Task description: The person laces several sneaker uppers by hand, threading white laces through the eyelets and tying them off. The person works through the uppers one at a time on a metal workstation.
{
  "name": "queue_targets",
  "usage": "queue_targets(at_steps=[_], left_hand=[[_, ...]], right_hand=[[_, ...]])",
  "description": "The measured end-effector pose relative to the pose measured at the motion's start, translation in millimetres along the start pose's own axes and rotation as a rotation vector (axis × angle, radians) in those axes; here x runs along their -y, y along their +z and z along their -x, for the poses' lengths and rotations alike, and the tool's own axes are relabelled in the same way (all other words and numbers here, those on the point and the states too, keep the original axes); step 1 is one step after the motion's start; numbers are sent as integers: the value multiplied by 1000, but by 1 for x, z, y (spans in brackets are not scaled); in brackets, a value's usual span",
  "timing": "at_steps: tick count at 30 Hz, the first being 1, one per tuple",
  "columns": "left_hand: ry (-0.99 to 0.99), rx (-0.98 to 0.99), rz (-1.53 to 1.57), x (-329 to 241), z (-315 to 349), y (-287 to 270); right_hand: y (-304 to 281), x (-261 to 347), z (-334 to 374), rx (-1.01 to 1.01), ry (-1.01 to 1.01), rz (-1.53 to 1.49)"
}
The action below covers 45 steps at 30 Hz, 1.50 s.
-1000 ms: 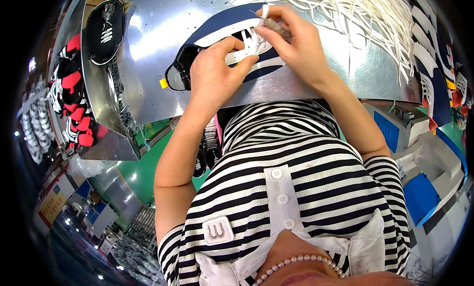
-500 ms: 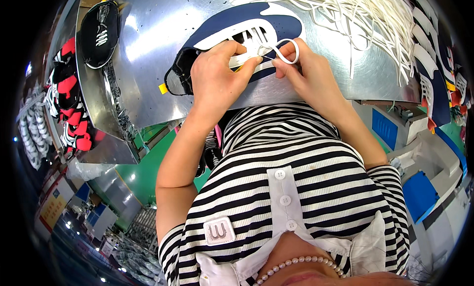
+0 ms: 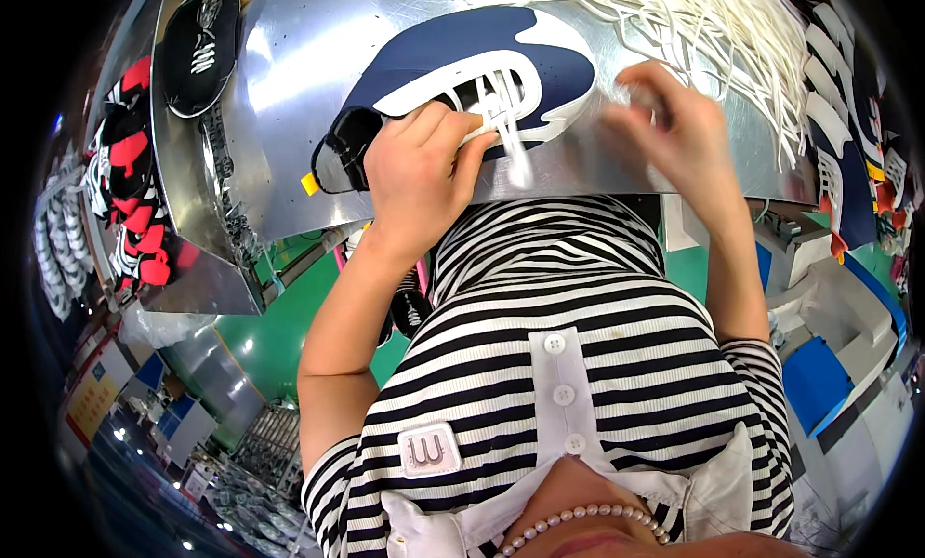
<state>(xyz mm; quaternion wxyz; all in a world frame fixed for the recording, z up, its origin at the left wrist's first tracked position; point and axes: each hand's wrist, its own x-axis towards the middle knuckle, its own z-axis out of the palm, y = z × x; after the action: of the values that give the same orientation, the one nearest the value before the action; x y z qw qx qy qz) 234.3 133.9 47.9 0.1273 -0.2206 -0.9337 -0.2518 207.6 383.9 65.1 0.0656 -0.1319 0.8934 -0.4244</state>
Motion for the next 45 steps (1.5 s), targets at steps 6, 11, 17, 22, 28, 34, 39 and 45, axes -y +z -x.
queue_targets(at_steps=[6, 11, 17, 22, 28, 34, 39, 45], left_hand=[[113, -59, -92, -7, 2, -1], [190, -151, -75, 1, 6, 6], [166, -44, 24, 3, 0, 4], [159, -22, 20, 6, 6, -1], [111, 73, 22, -4, -3, -10], [-442, 220, 137, -14, -6, -32], [-692, 149, 412, 2, -13, -14], [-586, -84, 189, 1, -10, 6]], right_hand=[[42, 41, -23, 31, -474, 200], [51, 41, -36, 174, -321, 345], [44, 28, -57, 220, -51, -267], [-17, 44, -77, -162, -171, -565], [9, 28, -60, 25, 74, -835], [49, 13, -53, 181, 156, -777], [67, 17, -63, 97, 44, -563], [71, 19, -64, 73, -45, -404]])
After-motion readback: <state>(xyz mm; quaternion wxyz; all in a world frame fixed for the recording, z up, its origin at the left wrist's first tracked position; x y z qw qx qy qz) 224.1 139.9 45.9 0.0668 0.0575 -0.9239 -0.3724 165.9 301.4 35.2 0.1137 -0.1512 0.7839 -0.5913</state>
